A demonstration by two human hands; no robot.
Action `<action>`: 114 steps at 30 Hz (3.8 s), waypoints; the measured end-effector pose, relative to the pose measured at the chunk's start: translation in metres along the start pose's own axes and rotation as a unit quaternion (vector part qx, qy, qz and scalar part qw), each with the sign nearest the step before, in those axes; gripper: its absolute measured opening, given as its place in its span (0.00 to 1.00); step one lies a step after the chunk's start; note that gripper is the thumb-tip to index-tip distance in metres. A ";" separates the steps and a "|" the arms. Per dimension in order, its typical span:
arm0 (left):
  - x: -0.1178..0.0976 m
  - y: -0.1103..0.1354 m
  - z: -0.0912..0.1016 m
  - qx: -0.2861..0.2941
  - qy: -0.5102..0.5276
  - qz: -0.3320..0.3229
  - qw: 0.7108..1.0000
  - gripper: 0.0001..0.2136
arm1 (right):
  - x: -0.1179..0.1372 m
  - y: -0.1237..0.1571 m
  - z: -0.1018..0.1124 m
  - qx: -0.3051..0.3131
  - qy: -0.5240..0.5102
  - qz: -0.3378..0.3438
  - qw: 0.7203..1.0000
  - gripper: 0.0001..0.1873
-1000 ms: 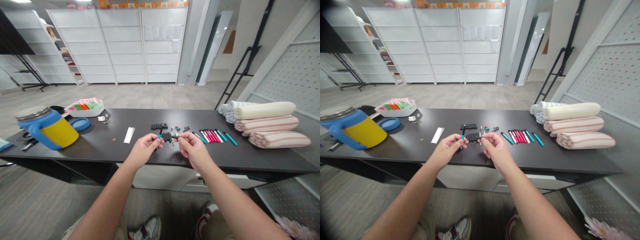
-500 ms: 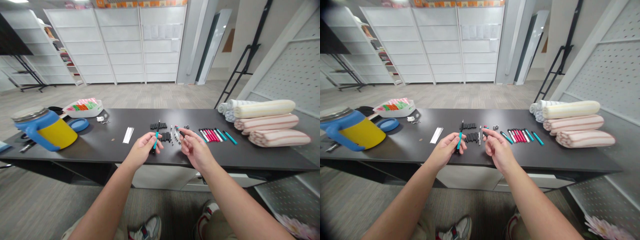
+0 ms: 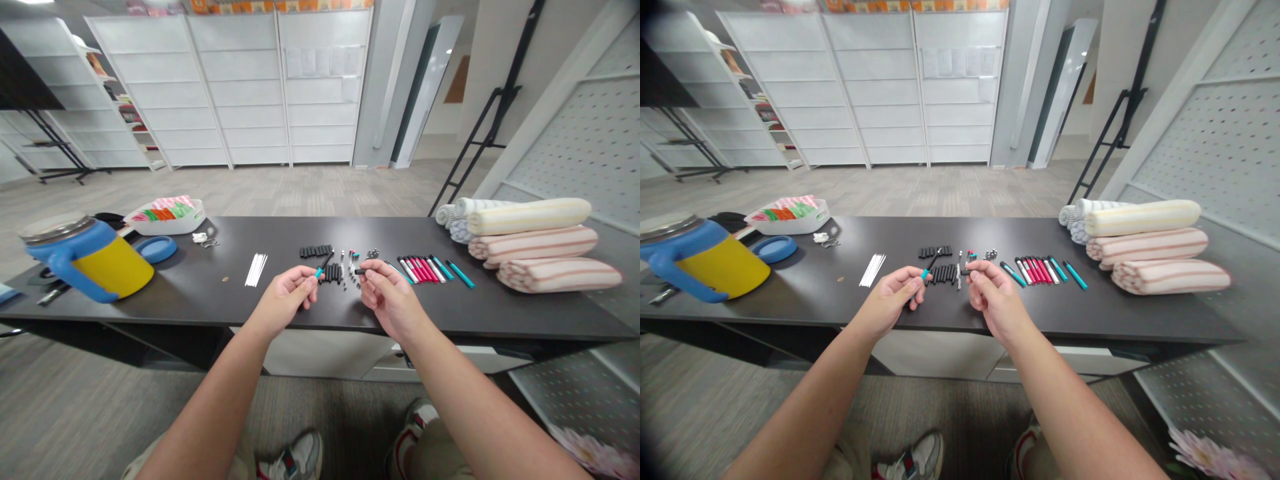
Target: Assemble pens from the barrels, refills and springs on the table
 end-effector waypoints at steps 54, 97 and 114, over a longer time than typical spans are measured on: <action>-0.003 -0.001 0.001 -0.010 0.010 0.010 1.000 0.17 | 0.003 -0.001 0.001 -0.027 -0.012 0.016 0.999 0.16; -0.010 0.000 -0.006 -0.005 -0.179 0.022 0.984 0.17 | 0.010 -0.001 0.022 -0.128 0.138 0.101 0.977 0.17; -0.012 0.004 0.001 -0.076 -0.163 0.017 0.984 0.14 | 0.012 0.002 0.018 -0.124 0.118 0.095 0.981 0.18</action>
Point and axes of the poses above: each hand's wrist, its own y-axis away from the middle knuckle, its own z-axis out of the back of the hand, x = y × z, the point moved 7 cm from there along -y, towards the middle knuckle, and after that the axes turned 14 degrees about x, right-handed, at the moved point
